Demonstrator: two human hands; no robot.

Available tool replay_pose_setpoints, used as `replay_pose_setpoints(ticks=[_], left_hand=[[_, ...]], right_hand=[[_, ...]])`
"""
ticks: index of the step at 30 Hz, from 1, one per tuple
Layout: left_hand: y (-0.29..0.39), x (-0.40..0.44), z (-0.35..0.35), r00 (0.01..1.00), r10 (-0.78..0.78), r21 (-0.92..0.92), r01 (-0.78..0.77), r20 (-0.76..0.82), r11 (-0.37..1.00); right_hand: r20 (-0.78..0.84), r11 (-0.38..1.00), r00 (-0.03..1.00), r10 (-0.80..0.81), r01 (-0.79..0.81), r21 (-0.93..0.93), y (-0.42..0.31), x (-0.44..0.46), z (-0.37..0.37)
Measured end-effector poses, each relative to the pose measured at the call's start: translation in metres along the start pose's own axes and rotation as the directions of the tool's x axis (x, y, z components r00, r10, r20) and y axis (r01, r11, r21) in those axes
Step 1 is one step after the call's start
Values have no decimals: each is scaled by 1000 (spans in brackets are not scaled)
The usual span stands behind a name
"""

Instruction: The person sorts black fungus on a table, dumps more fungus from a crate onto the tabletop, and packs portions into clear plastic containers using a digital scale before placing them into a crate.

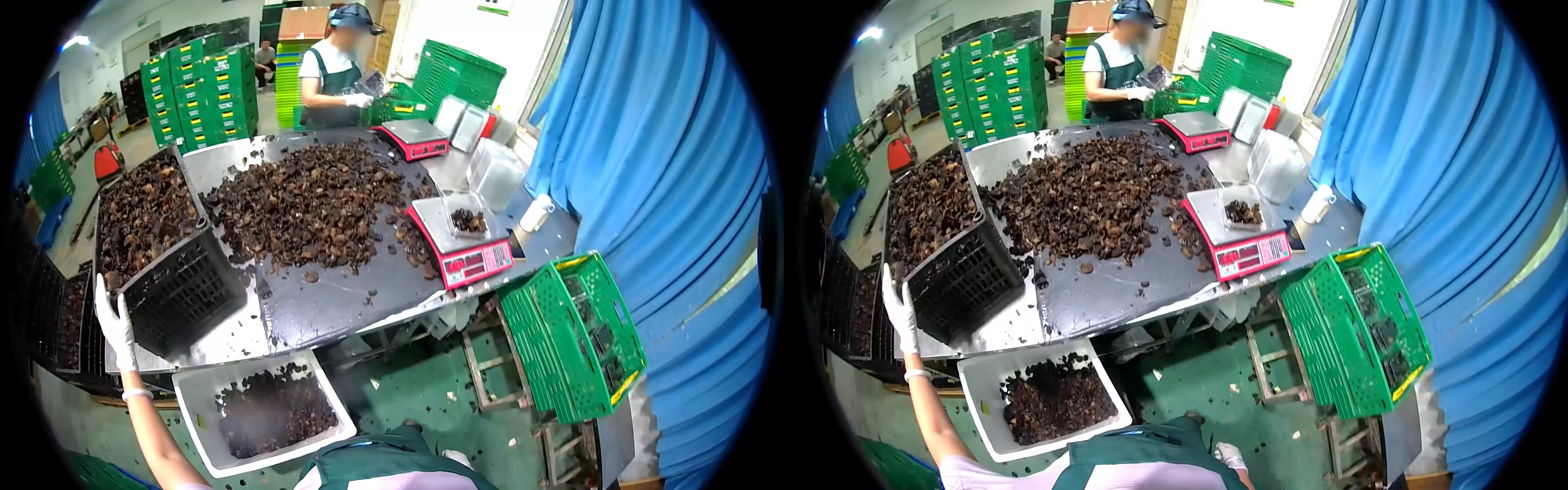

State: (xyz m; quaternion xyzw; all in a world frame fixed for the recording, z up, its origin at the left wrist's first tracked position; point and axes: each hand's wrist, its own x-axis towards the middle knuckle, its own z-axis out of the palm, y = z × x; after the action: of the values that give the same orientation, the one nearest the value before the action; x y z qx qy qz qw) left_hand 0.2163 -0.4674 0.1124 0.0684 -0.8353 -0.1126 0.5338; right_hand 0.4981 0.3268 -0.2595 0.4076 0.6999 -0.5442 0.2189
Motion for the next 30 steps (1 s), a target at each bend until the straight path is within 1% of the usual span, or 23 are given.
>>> replay_pose_setpoints(ticks=[1, 3, 5, 7, 8, 9, 10, 11, 13, 15, 16, 17, 18, 20, 21, 22, 24, 25, 26, 27, 28, 29, 30], left_hand=[[27, -3, -6, 995, -64, -59, 60, -80, 996], [79, -5, -15, 994, 19, 39, -15, -106, 999], [178, 2, -3, 974, -225, -407, 193, -32, 893], [272, 29, 8, 992, -104, -409, 123, 69, 904], [322, 46, 10, 992, -83, -496, 118, 92, 860], [365, 64, 11, 994, -19, -560, 78, 109, 825], [412, 86, 6, 996, 53, -605, 3, 75, 796], [451, 110, 1, 969, 243, -606, -225, -55, 763], [527, 146, -18, 884, 427, -542, -457, -190, 705], [585, 170, -28, 772, 599, -521, -609, -214, 598], [613, 181, -29, 716, 658, -544, -657, -234, 522], [627, 185, -35, 749, 657, -661, -537, -87, 525], [641, 189, -42, 765, 641, -744, -393, 61, 540], [661, 188, -67, 765, 573, -623, -301, 294, 722], [656, 178, -71, 794, 578, -598, -374, 189, 709], [651, 169, -75, 813, 577, -559, -442, 81, 702], [641, 154, -88, 851, 516, -495, -491, -96, 717], [637, 144, -94, 864, 469, -476, -496, -183, 727], [633, 136, -101, 857, 439, -452, -516, -271, 728], [618, 123, -112, 788, 482, -383, -610, -382, 694], [650, 140, -115, 734, 552, -349, -676, -396, 649], [603, 96, -122, 644, 489, -267, -725, -589, 634], [572, 81, -121, 555, 499, -83, -720, -666, 689]], right_hand=[[36, 998, 998, -44, 46, -38, -44, 4, -12], [34, 988, 989, -147, 148, -50, -106, 36, -26], [113, 992, 988, -106, 113, -59, -171, 60, -40], [304, 946, 905, -296, 322, -37, -203, 110, -51], [287, 948, 931, -225, 278, -158, -230, 113, -54], [299, 886, 904, -306, 385, -258, -250, 123, -56], [339, 869, 884, -320, 417, -267, -279, 120, -58], [379, 853, 867, -325, 441, -279, -303, 109, -62], [452, 794, 817, -359, 522, -311, -326, 134, -64], [585, 727, 678, -445, 655, -206, -349, 149, -72], [621, 640, 699, -355, 665, -383, -365, 147, -75], [607, 625, 650, -457, 721, -301, -351, 181, -65], [615, 548, 617, -491, 768, -333, -358, 177, -66], [630, 390, 541, -557, 840, -376, -392, 151, -64], [654, 358, 468, -595, 882, -305, -394, 151, -58], [712, 406, 403, -575, 896, -179, -400, 147, -51], [786, 605, 401, -471, 795, -43, -422, 111, -45], [815, 733, 441, -375, 680, -31, -437, 90, -38], [840, 698, 386, -381, 716, -13, -436, 92, -28], [869, 636, 318, -378, 771, -6, -439, 91, -19], [894, 517, 295, -337, 852, -86, -452, 85, -11], [913, 382, 287, -289, 909, -165, -464, 73, -9], [919, 302, 221, -325, 946, -121, -477, 61, -7]])
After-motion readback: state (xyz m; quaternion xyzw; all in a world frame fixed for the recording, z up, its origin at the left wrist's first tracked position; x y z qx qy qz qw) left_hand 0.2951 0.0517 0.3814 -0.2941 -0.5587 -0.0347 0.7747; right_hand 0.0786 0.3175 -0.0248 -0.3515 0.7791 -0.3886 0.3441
